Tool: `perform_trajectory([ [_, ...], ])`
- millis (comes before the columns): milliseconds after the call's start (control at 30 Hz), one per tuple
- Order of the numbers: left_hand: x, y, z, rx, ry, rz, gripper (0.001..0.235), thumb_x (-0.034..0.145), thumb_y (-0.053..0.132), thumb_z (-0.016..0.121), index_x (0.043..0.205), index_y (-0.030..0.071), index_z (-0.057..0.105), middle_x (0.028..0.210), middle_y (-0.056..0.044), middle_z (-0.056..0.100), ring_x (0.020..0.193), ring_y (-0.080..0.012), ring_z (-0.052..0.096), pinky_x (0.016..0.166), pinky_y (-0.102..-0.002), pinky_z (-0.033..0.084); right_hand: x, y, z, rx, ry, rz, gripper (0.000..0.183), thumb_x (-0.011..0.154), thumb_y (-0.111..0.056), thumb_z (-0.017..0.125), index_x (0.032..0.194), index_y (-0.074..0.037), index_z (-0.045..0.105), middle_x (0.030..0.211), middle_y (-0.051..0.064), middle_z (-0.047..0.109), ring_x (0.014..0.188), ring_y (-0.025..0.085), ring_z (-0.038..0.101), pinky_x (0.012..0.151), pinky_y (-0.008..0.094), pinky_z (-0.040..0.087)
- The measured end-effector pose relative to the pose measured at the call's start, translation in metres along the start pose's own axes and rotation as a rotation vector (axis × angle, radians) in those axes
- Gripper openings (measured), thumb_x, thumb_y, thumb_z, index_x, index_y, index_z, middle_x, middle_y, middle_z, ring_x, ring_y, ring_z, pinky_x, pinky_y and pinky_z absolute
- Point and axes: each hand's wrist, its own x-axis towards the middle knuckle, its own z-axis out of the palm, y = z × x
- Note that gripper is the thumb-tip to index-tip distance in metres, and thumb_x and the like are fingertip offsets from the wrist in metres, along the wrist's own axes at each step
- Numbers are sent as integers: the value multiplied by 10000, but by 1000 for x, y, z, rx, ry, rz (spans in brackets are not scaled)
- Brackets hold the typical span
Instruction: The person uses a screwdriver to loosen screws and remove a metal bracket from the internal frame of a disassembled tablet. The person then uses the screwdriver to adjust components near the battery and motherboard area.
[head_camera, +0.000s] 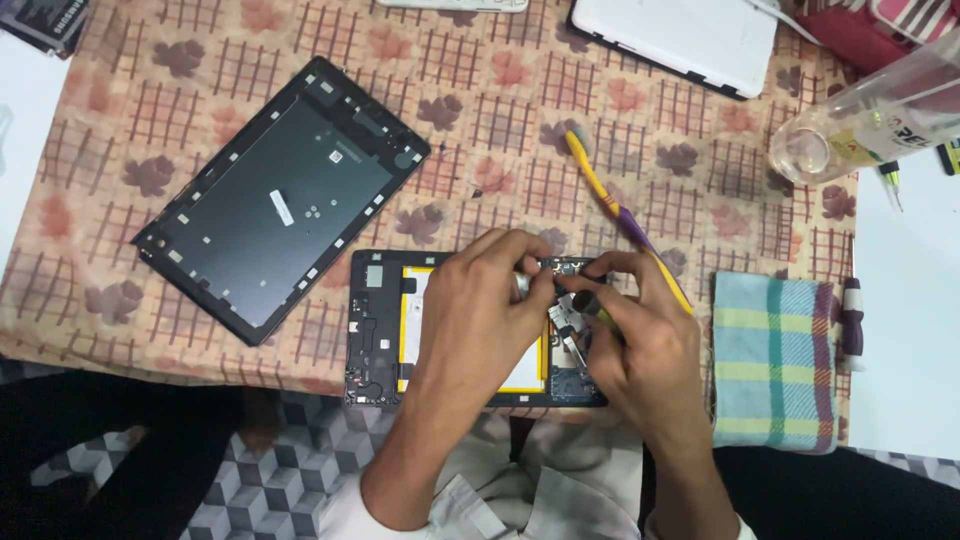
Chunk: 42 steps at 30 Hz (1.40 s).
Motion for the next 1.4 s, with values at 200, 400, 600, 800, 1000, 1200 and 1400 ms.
perform_trajectory([
  [200,0,2,-3,-4,-19,9,168,847,70,720,1010,32,712,899,-112,720,708,-283,704,658,-394,542,1,-4,-1,-116,-2,-59,473,746,97,598,1133,-111,775,1134,108,658,757,237,688,654,387,549],
  [400,1,-2,-2,1,-44,17,161,862,40,700,1020,11,703,902,-137,711,714,-298,704,670,-402,545,6,-9,-8,-252,-76,-123,500,706,54,615,1145,-130,766,1125,99,664,742,274,680,616,426,557],
  [600,3,-5,-2,-5,-59,56,197,837,49,737,1028,6,714,903,-138,724,779,-294,723,705,-392,559,3,-3,-15,-237,-122,-161,551,681,25,623,1189,-141,758,1055,86,661,774,303,691,639,458,558],
  [800,2,-6,1,12,-42,63,202,829,66,755,1018,4,715,880,-132,729,750,-276,723,696,-382,552,-14,23,-11,245,136,139,251,985,-75,521,1149,-35,708,813,103,606,651,197,565,581,368,441],
  [1000,4,-5,2,12,-43,30,211,806,77,764,1005,18,726,864,-110,741,682,-230,713,660,-361,552,-24,55,-8,507,252,203,634,1184,-410,299,977,-33,765,636,38,569,516,64,519,505,206,384],
  [1200,0,-2,1,-42,-35,-33,203,811,68,762,1005,21,724,874,-99,736,655,-219,702,632,-342,549,-21,39,-2,546,177,166,258,965,-182,716,1038,64,740,928,132,768,778,133,724,696,211,564],
  [1400,2,-1,1,-28,-25,-22,191,819,65,760,1001,20,723,877,-99,731,682,-225,707,633,-343,549,-19,17,-1,460,206,261,173,879,-16,791,1033,57,765,896,119,769,780,118,713,718,192,565],
])
